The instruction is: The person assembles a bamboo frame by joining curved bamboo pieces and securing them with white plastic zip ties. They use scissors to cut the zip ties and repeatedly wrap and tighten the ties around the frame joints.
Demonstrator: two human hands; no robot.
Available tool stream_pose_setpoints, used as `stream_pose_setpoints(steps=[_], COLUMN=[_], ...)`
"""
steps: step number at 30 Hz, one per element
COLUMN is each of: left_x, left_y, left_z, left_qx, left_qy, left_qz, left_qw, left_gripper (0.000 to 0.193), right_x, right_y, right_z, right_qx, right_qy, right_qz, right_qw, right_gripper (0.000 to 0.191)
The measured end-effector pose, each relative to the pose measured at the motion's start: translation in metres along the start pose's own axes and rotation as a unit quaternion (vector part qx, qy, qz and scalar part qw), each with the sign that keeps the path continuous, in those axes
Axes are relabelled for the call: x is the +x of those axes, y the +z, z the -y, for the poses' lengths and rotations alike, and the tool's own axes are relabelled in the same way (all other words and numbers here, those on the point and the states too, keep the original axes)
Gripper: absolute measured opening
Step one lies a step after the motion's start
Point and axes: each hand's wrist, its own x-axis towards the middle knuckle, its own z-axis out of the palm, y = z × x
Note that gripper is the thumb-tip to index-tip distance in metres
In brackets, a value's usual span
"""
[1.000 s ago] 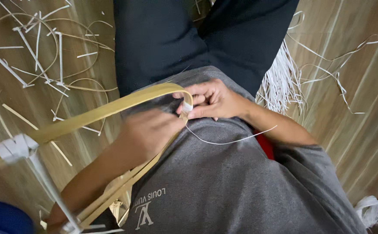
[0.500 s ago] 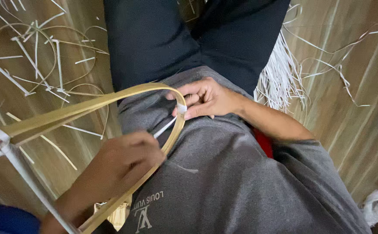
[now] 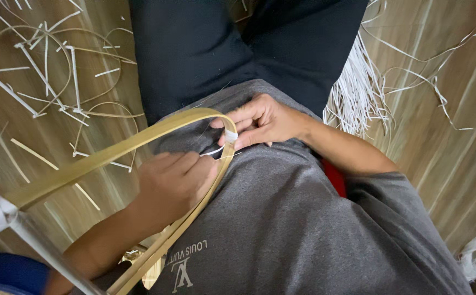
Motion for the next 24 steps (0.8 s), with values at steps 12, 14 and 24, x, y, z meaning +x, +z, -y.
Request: stream_pose_setpoints(steps=[12,14,24], left_x=[0.0002,0.001,-0.0001], left_y=[-0.0044,-0.005,0.0019], left_z=[-0.0029,-0.004,-0.0045], left_qx=[0.026,0.024,0.013], left_qy=[0.032,0.034,0.064], left_qz=[-0.013,-0.041,-0.035], left_qw=[0.999,0.998,0.997], left_gripper=[0.031,0.026,0.024], right_x=[-0.0009,-0.0002,0.0012], right_y=[-0.0013,-0.0017,-0.0023], right_z=[0.0014,0.0009,-0.0012], right_qx=[-0.049,-0.02,-0.011], right_qy=[0.053,0.013,0.013], right_qz=[-0.007,0.01,0.01], right_qw=[0.997,1.0,1.0], right_gripper=[0.053,0.051,0.05])
